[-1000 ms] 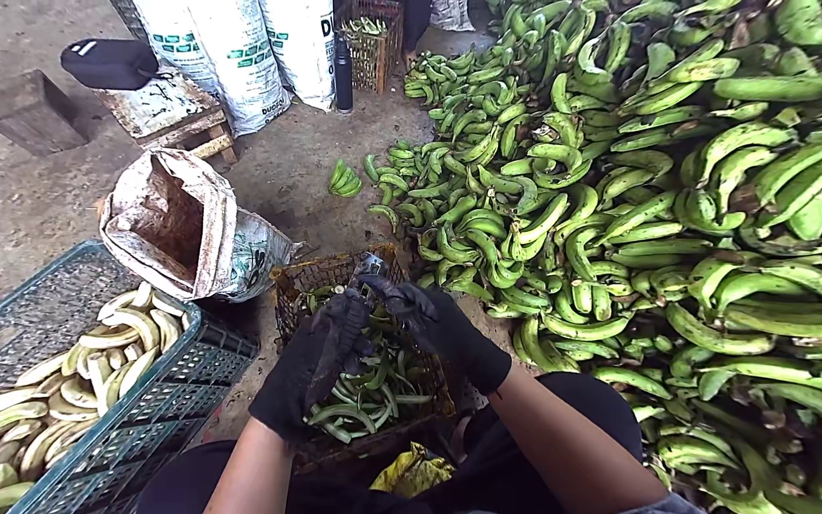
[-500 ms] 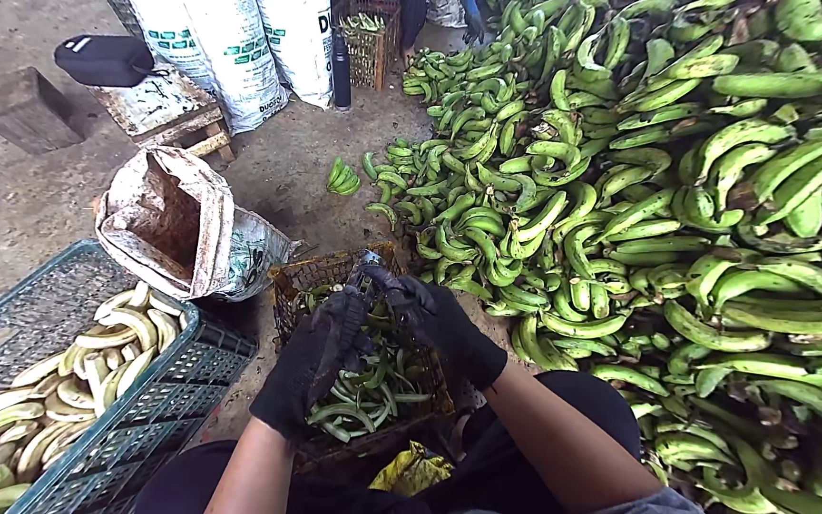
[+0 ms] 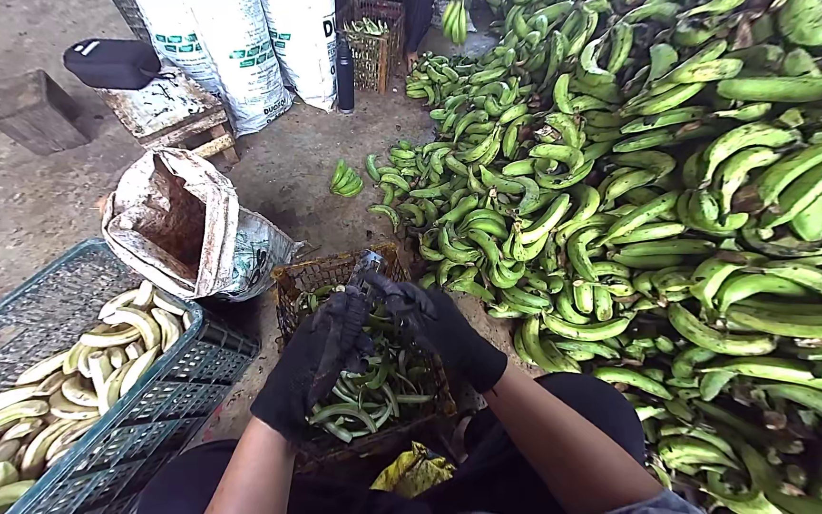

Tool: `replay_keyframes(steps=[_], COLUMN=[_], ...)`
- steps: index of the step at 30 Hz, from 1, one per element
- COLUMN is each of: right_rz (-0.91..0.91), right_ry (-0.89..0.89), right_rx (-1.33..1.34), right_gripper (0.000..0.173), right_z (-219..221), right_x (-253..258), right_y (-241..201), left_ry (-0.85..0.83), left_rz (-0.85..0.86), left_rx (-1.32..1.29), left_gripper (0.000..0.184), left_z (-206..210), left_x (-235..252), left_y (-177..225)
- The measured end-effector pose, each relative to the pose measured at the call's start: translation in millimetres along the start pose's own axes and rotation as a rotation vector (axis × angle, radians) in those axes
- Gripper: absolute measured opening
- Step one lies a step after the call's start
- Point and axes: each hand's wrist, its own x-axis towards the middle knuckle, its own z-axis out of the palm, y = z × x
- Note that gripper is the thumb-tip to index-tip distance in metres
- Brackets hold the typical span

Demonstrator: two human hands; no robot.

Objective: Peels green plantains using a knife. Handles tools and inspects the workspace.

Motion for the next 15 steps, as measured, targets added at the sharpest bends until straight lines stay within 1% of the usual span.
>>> replay_keyframes(steps=[3, 6, 7, 9, 11, 12, 15], right_rz=[0.037, -0.008, -0.009, 0.018, 0.009, -0.004, -0.037], right_ry=[0.012, -0.067, -0.062, 0.001, 0.049, 0.04, -0.065], right_rx=[0.021, 0.088, 0.076, 0.001, -0.039, -0.03, 0.026], right_gripper=[0.034, 0.036, 0.036, 0.037, 0.035, 0.035, 0.039], right_z=[-4.1, 0.7, 0.6, -2.6, -6.1, -6.1, -2.5], right_x=[2.0, -1.2, -1.4, 0.3, 1.8, 1.4, -1.2], right_y=[3.0, 3.3, 2.8, 2.4, 1.7, 2.6, 4.9], left_ry=[-0.014, -0.005, -0.002, -0.005, -0.022, -0.03, -0.01], left_rz=[0.002, 0.015, 0.011, -0.004, -0.001, 0.001, -0.008], left_rx=[-0.009, -0.017, -0.012, -0.012, -0.03, -0.038, -0.034], left_gripper=[0.035, 0.037, 0.038, 0.036, 0.035, 0.035, 0.036], left_z=[1.5, 1.5, 1.6, 2.4, 1.8, 1.5, 1.9], left_x=[0.7, 0.4, -0.2, -1.3, -0.7, -0.5, -1.7], left_y=[-0.4, 0.9, 1.0, 0.5, -1.2, -1.3, 3.1])
